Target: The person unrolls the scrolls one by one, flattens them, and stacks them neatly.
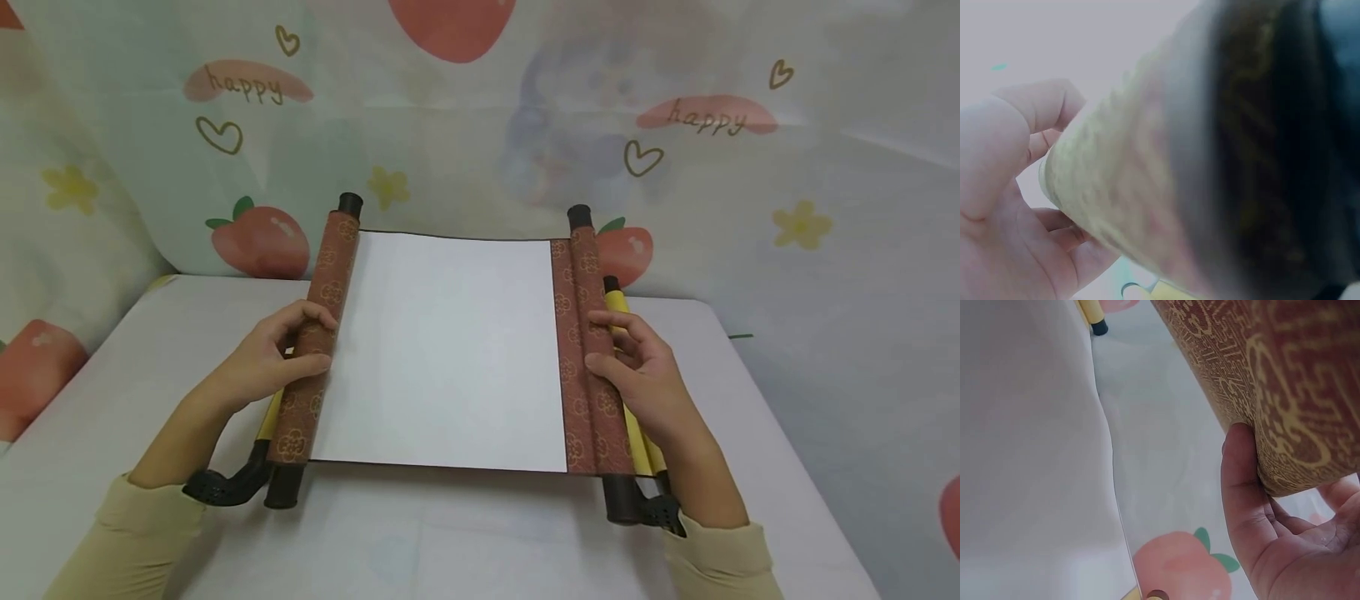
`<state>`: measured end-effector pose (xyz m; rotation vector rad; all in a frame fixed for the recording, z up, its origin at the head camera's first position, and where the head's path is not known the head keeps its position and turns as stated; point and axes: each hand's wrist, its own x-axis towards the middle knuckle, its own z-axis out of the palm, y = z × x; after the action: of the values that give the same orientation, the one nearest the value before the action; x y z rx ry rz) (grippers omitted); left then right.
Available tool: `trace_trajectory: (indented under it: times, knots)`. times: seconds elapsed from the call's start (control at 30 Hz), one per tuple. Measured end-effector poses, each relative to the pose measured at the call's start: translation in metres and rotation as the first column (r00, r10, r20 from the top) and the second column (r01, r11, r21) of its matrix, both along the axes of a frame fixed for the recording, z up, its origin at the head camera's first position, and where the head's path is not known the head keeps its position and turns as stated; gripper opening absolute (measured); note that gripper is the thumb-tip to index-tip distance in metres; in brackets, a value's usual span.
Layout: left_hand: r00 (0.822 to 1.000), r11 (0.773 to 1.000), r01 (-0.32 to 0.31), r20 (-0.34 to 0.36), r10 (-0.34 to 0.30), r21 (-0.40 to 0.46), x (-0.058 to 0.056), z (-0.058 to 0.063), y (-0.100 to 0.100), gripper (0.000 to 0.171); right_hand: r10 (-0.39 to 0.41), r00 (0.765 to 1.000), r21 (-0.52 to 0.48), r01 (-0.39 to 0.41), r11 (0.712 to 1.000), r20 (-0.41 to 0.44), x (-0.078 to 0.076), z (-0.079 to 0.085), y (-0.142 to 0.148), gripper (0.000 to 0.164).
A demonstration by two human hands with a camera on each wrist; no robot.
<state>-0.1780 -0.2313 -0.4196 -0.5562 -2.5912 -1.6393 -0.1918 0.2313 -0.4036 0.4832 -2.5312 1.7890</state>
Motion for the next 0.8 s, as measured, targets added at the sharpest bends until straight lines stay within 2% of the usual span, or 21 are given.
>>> trace_trajectory:
  times: [0.17, 0.27, 0.47, 0.8]
  knots:
    - [1.0, 1.0, 0.015, 0.005, -0.015, 0.004, 0.0006, 0.0007, -0.0013, 0.035, -0.009, 1.0, 0.016, 0.009, 1.0, 0.0, 0.0006, 0.0005, -0.0006, 0.049]
    - [1.0, 1.0, 0.0, 0.012, 0.0, -0.002, -0.0001, -0.0001, -0.0016, 0.033, -0.011, 1.0, 0.019, 0.011, 1.0, -0.002, 0.0013, 0.0009, -0.0012, 0.049]
    - [1.0, 1.0, -0.01, 0.029, 0.011, -0.024, -0.0013, -0.0011, -0.0019, 0.042, -0.009, 1.0, 0.019, 0.009, 1.0, -0.007, 0.002, 0.0016, -0.0013, 0.049]
    - [1.0, 1.0, -0.008, 0.019, 0.009, -0.015, -0.0005, 0.0001, -0.0039, 0.039, 0.0, 1.0, 0.002, 0.0, 1.0, -0.009, -0.0003, 0.0, -0.0007, 0.049]
